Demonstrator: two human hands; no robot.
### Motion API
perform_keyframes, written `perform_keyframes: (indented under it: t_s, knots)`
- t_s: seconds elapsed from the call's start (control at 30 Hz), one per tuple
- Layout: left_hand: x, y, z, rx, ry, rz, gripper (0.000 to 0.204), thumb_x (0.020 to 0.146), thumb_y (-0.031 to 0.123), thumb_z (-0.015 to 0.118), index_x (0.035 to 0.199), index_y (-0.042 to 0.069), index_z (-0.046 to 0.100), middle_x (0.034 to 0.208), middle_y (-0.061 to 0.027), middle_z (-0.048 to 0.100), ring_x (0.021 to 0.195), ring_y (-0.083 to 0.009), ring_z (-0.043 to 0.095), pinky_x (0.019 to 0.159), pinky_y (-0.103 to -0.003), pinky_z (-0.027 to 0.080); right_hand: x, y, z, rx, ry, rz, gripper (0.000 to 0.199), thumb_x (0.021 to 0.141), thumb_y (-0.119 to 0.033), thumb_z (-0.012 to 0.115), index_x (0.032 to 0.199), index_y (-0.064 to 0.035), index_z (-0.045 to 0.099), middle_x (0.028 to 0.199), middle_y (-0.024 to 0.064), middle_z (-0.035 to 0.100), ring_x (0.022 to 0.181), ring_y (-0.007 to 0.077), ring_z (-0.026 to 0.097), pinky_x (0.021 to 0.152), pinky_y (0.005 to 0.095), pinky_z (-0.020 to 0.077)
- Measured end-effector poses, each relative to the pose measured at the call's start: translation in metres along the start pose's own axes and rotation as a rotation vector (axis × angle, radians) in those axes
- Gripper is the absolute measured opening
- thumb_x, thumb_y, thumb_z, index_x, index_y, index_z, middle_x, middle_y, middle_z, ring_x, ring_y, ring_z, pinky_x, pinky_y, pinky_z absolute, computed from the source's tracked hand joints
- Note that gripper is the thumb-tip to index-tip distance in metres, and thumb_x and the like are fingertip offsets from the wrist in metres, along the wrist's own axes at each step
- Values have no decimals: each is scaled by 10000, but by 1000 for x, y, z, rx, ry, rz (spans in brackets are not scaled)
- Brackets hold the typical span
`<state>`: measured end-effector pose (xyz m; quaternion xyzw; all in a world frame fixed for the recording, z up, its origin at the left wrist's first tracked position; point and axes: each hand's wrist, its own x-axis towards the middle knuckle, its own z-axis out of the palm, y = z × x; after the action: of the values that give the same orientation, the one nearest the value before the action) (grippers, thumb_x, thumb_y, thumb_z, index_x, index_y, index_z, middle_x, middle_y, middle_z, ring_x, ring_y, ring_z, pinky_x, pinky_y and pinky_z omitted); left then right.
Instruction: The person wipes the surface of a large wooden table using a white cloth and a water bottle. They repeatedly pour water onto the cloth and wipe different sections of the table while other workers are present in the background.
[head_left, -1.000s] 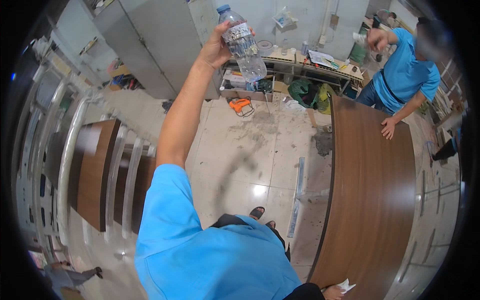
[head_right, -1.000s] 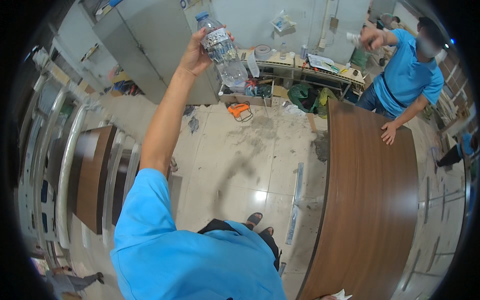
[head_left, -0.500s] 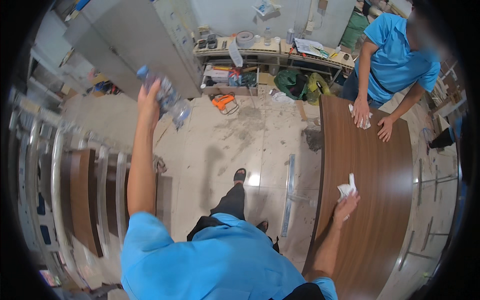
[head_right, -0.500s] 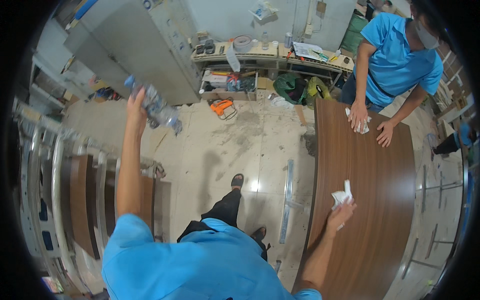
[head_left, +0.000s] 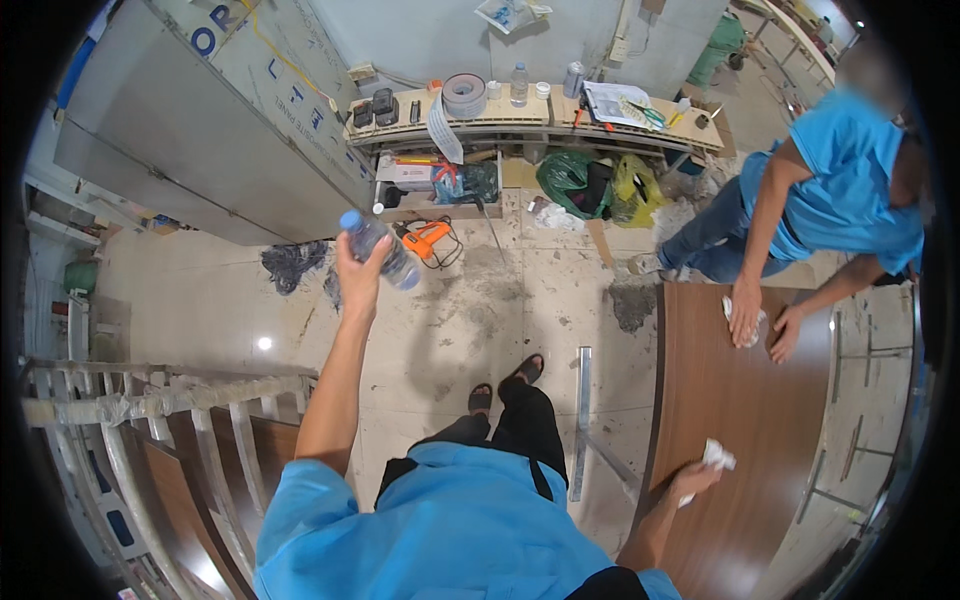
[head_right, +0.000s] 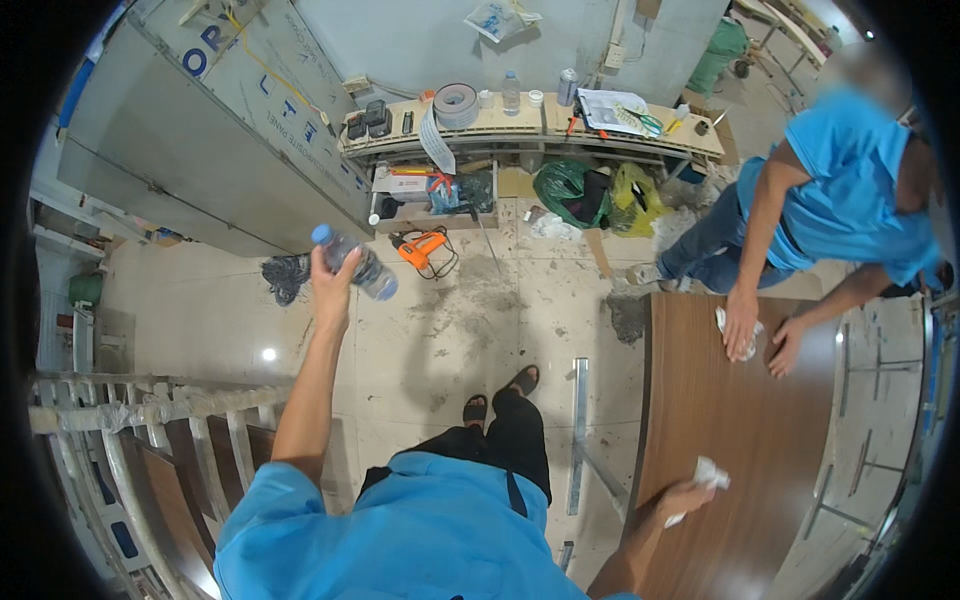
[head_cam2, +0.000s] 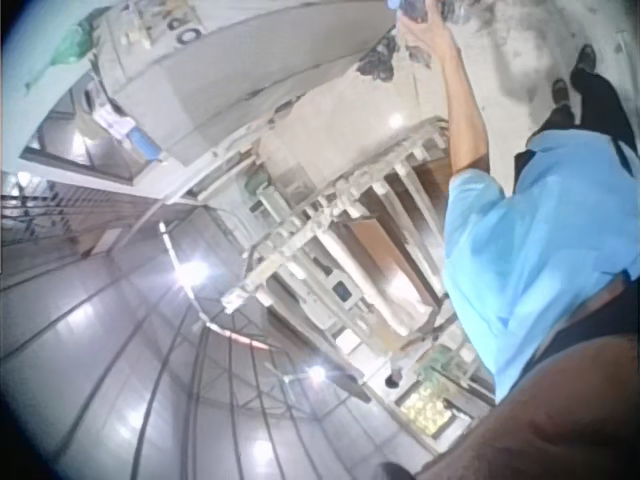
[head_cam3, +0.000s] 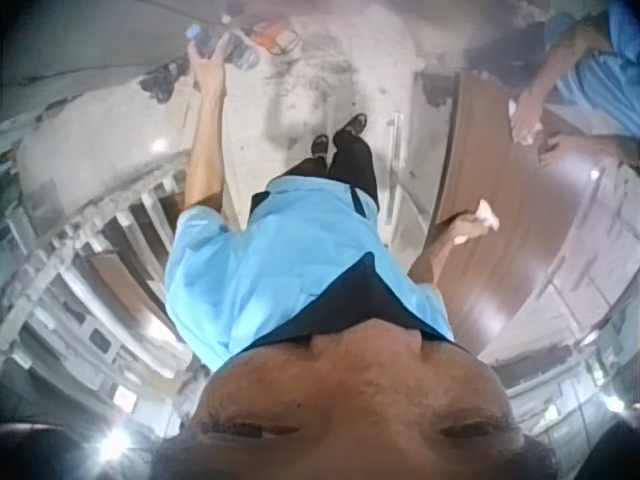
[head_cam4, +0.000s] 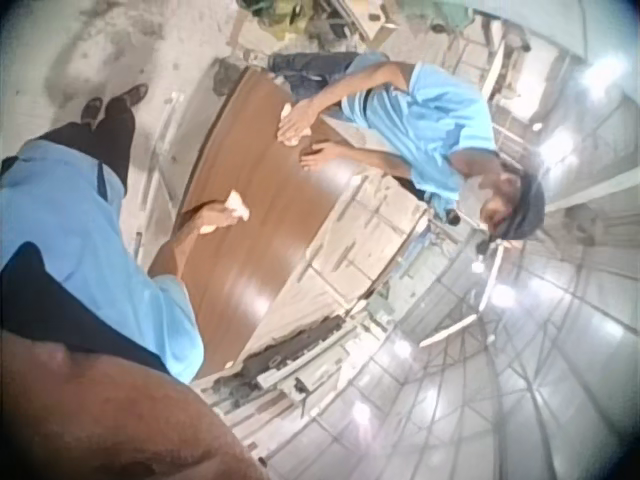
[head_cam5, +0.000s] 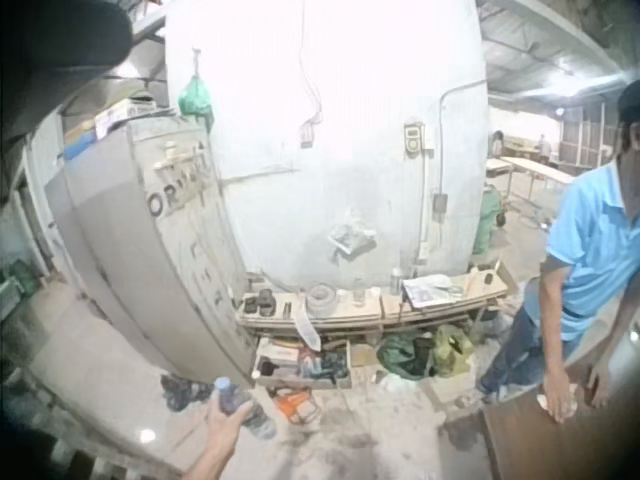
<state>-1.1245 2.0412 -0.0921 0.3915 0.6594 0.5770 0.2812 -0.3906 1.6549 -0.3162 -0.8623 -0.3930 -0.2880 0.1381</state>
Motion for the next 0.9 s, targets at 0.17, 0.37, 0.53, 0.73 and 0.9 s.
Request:
perform_keyframes:
  t_s: [0.17,0.37,0.53,0.73,0.9]
  knots:
    - [133,-34,98,-44,141,-21,611,833,273,879,1265,-9,551,1161,-87,638,1063,-175,595,955,-324,470,130,-177,59,189,-152,-115,518,1004,-145,507,1476,65,473,1513,324,456,1402,528,410,1192,557,334]
    - [324,-69,181,-64,212,5,633,817,267,893,1264,-18,547,1152,-98,646,1035,-187,609,933,-336,486,153,-235,39,-408,-513,189,538,1014,-281,521,1538,-165,491,1579,190,446,1381,552,422,1104,605,422]
    - [429,-121,287,12,-77,108,576,831,281,876,1221,3,557,1147,-117,657,1011,-195,616,914,-337,485,155,-240,32,-449,-625,491,485,972,-267,554,1435,-133,593,1423,215,582,1224,492,587,926,584,531]
    - [440,-175,457,92,-432,151,674,811,285,877,1296,-9,513,1179,-160,659,1086,-275,643,975,-386,494,162,-232,43,-413,-673,396,462,955,-215,528,1351,3,627,1120,321,684,1002,504,674,859,570,534]
    - [443,-205,588,44,-501,146,698,801,261,877,1323,-7,499,1190,-198,659,1120,-324,654,981,-424,500,151,-228,42,-440,-641,444,504,986,-295,481,1369,8,606,1121,311,682,986,522,666,862,578,529]
